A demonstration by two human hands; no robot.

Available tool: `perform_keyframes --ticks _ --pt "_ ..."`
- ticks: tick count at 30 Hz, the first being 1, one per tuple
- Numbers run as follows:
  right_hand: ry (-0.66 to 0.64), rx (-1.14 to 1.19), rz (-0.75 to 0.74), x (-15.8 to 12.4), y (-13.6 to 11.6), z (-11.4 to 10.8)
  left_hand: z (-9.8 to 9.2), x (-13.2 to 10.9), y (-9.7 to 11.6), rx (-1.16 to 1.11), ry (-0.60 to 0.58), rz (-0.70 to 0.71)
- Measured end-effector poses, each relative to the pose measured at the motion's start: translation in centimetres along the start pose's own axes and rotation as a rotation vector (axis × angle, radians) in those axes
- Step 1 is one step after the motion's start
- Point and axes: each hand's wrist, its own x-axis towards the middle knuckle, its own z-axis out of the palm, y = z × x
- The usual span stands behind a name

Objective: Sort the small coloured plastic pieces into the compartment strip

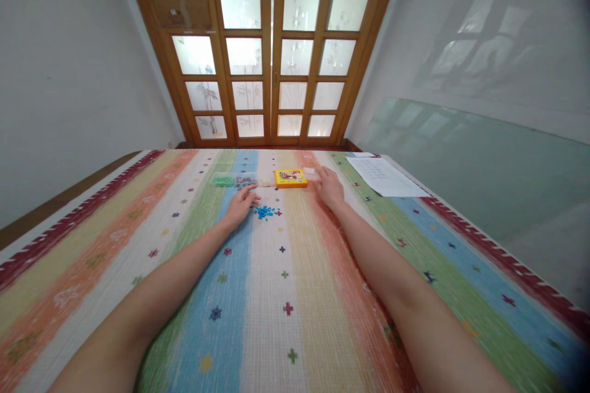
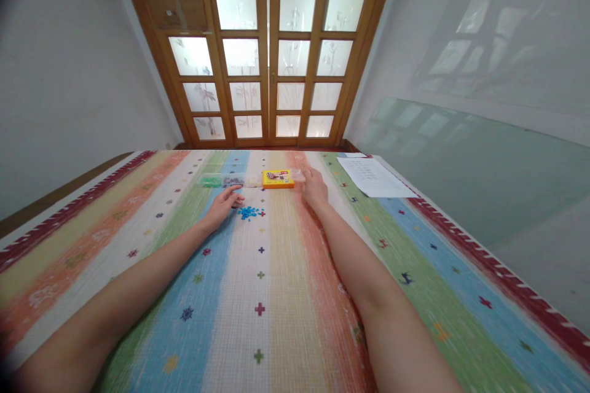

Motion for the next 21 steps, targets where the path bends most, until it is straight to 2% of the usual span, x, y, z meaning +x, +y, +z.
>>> perform_keyframes --ticks 3,6,8,11,14,17,21 --pt "-0.104 -0.089 0.108 0.1 2.6 0.7 -0.1 0.2 -0.2 0.03 0.005 0.008" --pt "-0.206 -0.124 0.073 0.3 3.6 1.2 0.0 0.2 -0.4 0.048 -0.003 0.016" --pt "-0.229 -0.129 0.062 0.5 3.6 1.3 0.0 0.3 -0.5 0.055 -0.001 0.015" --pt "-0.191 -0.109 0.052 1.0 2.7 1.2 0.0 0.5 -0.8 0.067 0.0 0.018" --pt "-0.159 -0.06 -0.071 1.6 0.7 1.6 0.1 0.7 -1.5 0.097 -0.015 0.056" --pt "-0.268 -0.042 -0.211 2.8 -1.3 2.6 0.1 0.7 -1.8 0.129 -0.032 0.087" --pt "-0.442 -0.094 -0.248 6.0 -2.6 3.9 0.2 0.2 -1.0 0.207 -0.037 0.101"
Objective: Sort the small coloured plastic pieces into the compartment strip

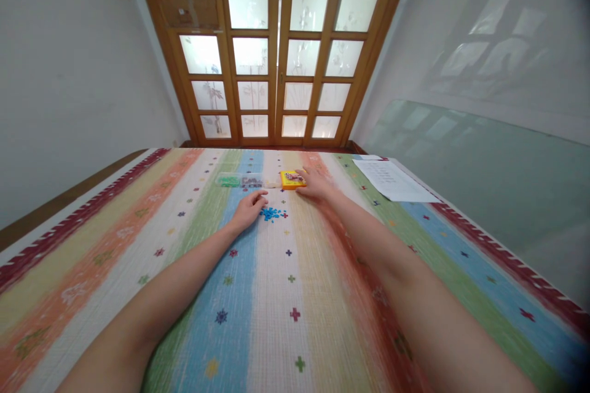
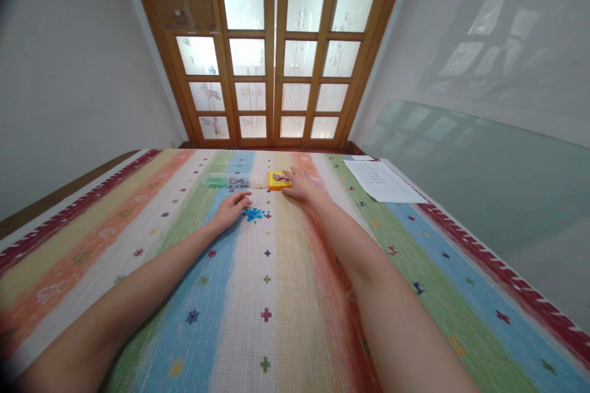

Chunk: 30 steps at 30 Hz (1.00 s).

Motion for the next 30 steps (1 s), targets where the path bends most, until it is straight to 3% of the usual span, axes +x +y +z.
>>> perform_keyframes --ticks 4,8,11,15,18,22,26,30 --pt "-0.186 0.066 -0.066 2.6 0.8 -0.9 -0.1 -0.4 1.0 0.116 -0.014 0.03" --pt "-0.238 0.039 -0.05 3.0 0.9 -1.4 -0.1 -0.6 1.2 0.166 -0.033 0.065" --pt "-0.185 0.025 -0.017 2.1 0.7 -1.5 -0.1 -0.6 1.2 0.175 -0.035 0.07" --pt "0.03 0.091 0.023 0.4 0.0 -2.2 0.0 -0.6 1.2 0.168 -0.024 0.077" --pt "0.148 0.157 -0.086 -1.0 -1.8 -2.9 0.1 -0.4 1.1 0.138 -0.008 0.072" --pt "0.146 0.215 -0.277 -2.4 -5.9 -2.9 0.3 -0.5 1.5 0.039 0.016 0.087" --pt "0.18 0.279 -0.285 -2.7 -8.9 -2.3 0.1 -0.7 2.3 -0.023 0.02 0.102" --pt "0.208 0.387 -0.277 -2.6 -9.9 -1.8 -0.3 -0.4 2.0 -0.066 0.042 0.1"
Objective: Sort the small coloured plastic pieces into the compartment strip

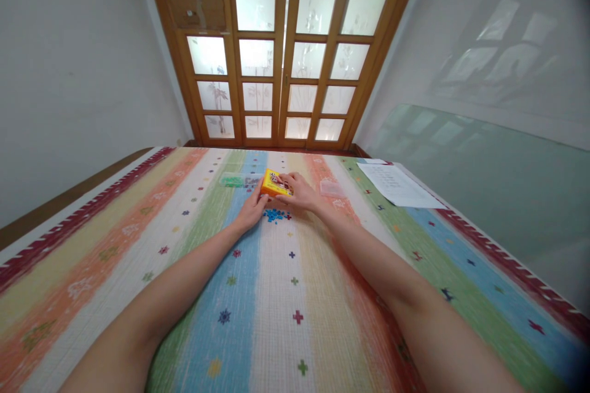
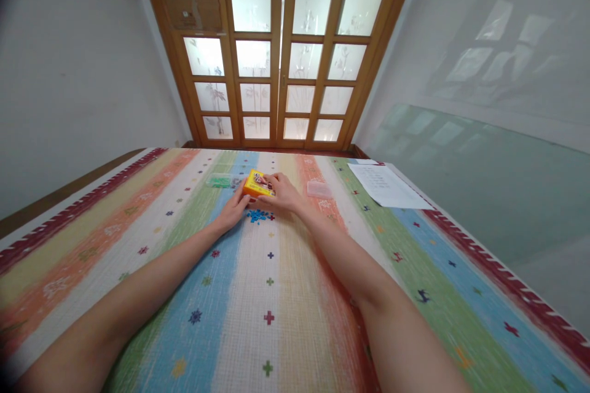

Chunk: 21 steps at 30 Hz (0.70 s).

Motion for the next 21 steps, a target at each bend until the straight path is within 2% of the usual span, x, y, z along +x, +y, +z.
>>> perform_keyframes --ticks 3,7,9,15,21 --pt "0.026 0.032 0.004 0.0 -0.2 0.7 -0.2 0.2 -0.4 -0.042 0.015 0.002" --pt "0.055 0.105 0.012 0.0 -0.1 1.6 -0.3 0.4 -0.8 0.015 0.104 0.079" --pt "0.077 0.171 0.007 0.1 0.0 1.6 -0.3 0.5 -1.1 0.01 0.15 0.072" --pt "0.121 0.351 0.004 -0.2 -0.3 -0.5 -0.6 1.3 -2.3 -0.154 0.176 -0.007" --pt "0.071 0.33 -0.082 -1.1 -1.5 -2.2 -1.7 1.5 -2.1 -0.054 0.195 -0.012"
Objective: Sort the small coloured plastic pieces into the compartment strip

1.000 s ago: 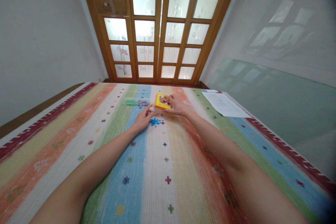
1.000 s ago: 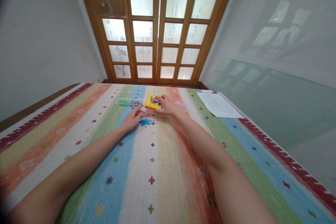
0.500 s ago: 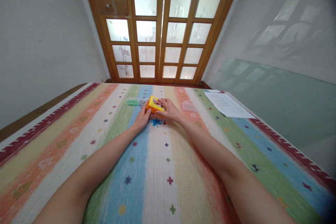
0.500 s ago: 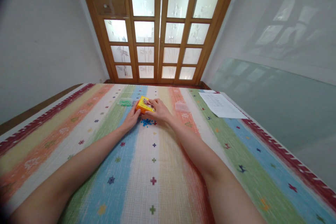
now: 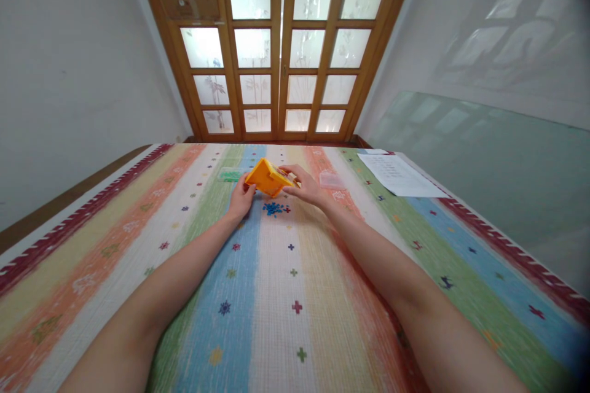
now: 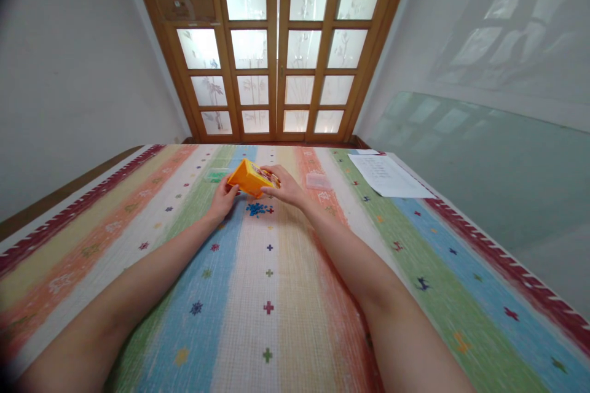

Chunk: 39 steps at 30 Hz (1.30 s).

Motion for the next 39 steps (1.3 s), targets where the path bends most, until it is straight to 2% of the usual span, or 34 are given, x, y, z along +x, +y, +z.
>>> perform_keyframes --ticks 8,13,17,24,27,31,35,39 --pt "-0.064 0.023 -0.152 0.0 -2.8 -0.3 -1.9 0.9 0.8 -0.012 0.06 0.064" --pt "-0.03 0.016 -0.162 0.2 -3.9 -2.2 -1.1 0.2 2.7 -0.023 0.041 0.13" --pt "0.004 -0.046 -0.169 0.0 -3.9 -3.4 -0.3 -0.5 3.3 0.019 0.032 0.15" --pt "0.017 -0.183 -0.194 -0.2 -3.0 -2.3 0.0 -0.6 3.3 -0.016 0.046 0.144" --pt "0.027 -0.268 -0.137 -0.5 -2.4 -1.2 0.8 -1.0 3.7 -0.085 -0.025 0.09" --pt "-0.025 -0.345 -0.099 -1.2 -1.5 0.1 1.9 -1.6 4.2 -0.182 -0.168 -0.03" --pt "-0.053 -0.406 -0.084 -1.6 -0.7 1.2 1.8 -1.9 4.5 -0.32 -0.353 -0.123" --pt "-0.038 -0.413 -0.046 -1.8 -0.7 2.0 1.6 -2.2 4.5 -0.452 -0.42 -0.185"
